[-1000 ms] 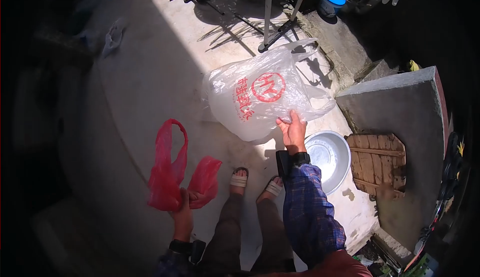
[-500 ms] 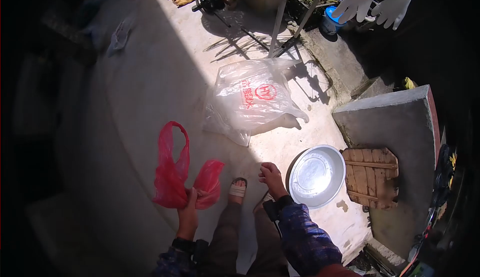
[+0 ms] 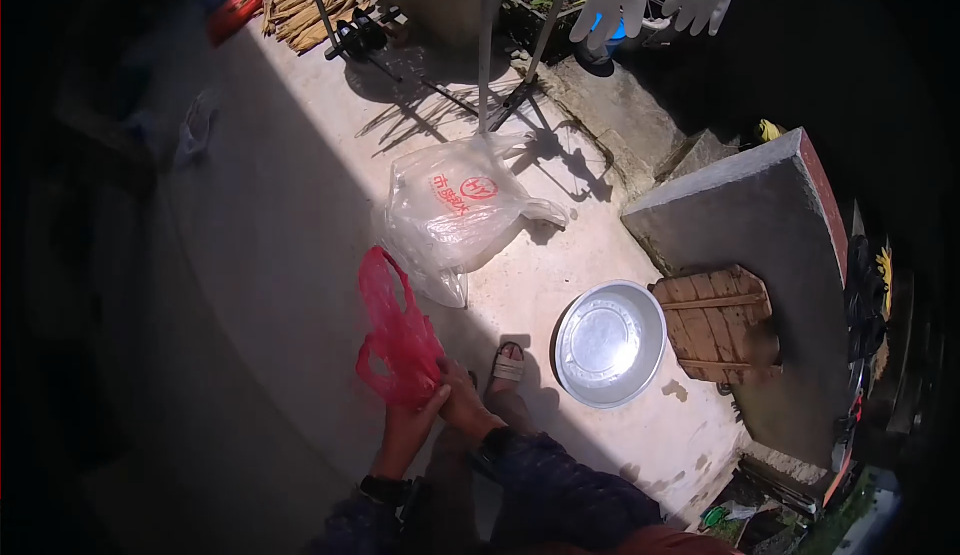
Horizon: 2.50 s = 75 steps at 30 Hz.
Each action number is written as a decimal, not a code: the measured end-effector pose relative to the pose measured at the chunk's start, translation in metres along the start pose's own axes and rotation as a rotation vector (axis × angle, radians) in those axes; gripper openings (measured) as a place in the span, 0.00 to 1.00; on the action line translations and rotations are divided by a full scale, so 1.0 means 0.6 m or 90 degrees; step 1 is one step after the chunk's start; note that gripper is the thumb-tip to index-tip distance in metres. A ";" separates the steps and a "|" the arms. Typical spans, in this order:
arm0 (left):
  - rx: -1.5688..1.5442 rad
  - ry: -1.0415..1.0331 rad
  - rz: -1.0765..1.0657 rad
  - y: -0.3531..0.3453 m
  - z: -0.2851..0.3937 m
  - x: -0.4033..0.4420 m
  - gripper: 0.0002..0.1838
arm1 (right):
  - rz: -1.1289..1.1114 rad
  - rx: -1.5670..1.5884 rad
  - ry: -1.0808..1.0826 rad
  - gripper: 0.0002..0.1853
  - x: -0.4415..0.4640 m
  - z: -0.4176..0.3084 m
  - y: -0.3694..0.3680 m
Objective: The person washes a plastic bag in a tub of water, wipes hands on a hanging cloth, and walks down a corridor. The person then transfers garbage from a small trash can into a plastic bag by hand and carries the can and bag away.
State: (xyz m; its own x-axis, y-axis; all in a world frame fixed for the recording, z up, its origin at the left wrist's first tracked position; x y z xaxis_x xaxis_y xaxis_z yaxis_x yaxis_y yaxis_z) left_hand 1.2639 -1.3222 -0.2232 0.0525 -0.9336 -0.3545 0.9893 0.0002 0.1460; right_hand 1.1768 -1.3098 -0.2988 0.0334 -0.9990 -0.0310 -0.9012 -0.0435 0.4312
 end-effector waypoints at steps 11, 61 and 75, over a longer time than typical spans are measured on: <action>0.144 0.240 -0.024 -0.018 -0.147 0.065 0.12 | 0.317 0.156 -0.515 0.12 0.026 0.409 0.184; -0.347 0.341 0.292 0.162 -0.395 0.367 0.18 | 0.262 0.069 -0.388 0.13 0.111 0.412 0.007; 0.283 0.178 0.037 0.459 -0.384 0.173 0.19 | -0.088 0.092 -0.599 0.26 0.212 0.728 -0.283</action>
State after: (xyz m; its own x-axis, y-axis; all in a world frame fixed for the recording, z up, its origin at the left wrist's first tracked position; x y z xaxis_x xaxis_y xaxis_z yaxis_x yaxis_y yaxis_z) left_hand 1.5732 -1.3369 -0.4324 0.1995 -0.8058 -0.5576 0.8335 -0.1597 0.5290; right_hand 1.1457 -1.4237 -0.7699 -0.1594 -0.5628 -0.8111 -0.9621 -0.0957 0.2555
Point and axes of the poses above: each hand's wrist, its own x-axis towards the middle knuckle, its own y-axis out of the back of the hand, z = x × y, the point moved 9 cm from there along x, towards the middle knuckle, and after that the axes turned 10 degrees about z, right-handed, at the moved point
